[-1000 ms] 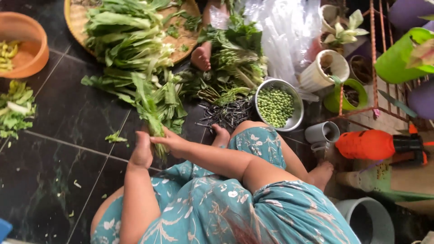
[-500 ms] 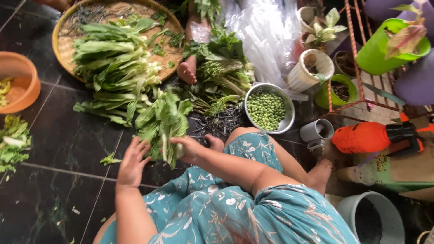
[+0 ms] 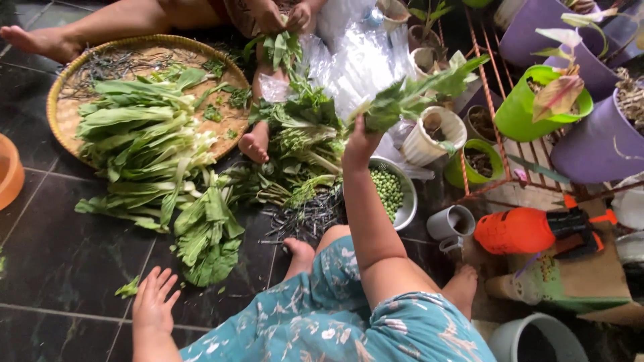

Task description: Sorting and cleaning leafy green vegetables and peas on the floor

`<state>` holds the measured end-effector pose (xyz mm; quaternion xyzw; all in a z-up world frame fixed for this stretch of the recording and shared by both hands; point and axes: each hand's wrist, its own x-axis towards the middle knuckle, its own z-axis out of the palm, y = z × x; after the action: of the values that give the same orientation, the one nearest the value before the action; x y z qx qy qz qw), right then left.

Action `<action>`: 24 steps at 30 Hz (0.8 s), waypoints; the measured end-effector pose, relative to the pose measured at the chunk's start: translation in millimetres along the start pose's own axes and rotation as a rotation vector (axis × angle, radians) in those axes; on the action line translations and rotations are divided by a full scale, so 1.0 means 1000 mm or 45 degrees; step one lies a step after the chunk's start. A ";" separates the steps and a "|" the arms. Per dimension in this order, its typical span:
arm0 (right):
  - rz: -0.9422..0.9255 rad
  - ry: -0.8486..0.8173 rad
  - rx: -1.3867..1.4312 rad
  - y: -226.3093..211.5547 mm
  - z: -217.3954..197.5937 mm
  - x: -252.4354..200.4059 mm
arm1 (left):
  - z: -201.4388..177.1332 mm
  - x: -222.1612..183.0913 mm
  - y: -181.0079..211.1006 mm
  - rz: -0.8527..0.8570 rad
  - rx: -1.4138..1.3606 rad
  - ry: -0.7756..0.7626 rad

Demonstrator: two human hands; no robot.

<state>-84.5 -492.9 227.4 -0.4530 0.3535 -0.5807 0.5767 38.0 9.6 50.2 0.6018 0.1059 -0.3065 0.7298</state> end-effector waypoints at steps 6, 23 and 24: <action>-1.182 0.058 -0.749 0.072 0.015 0.077 | -0.004 0.011 -0.008 -0.026 0.064 0.103; 0.132 -1.113 -2.165 0.127 0.034 0.073 | -0.010 0.023 -0.023 -0.101 0.153 0.119; 0.114 -1.115 -2.160 0.121 0.038 0.074 | -0.002 0.024 -0.013 -0.088 0.144 0.121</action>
<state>-1.3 -572.1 136.2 -0.8832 0.4266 0.1128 0.1589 50.1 3.0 26.2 0.6519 0.1436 -0.3083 0.6777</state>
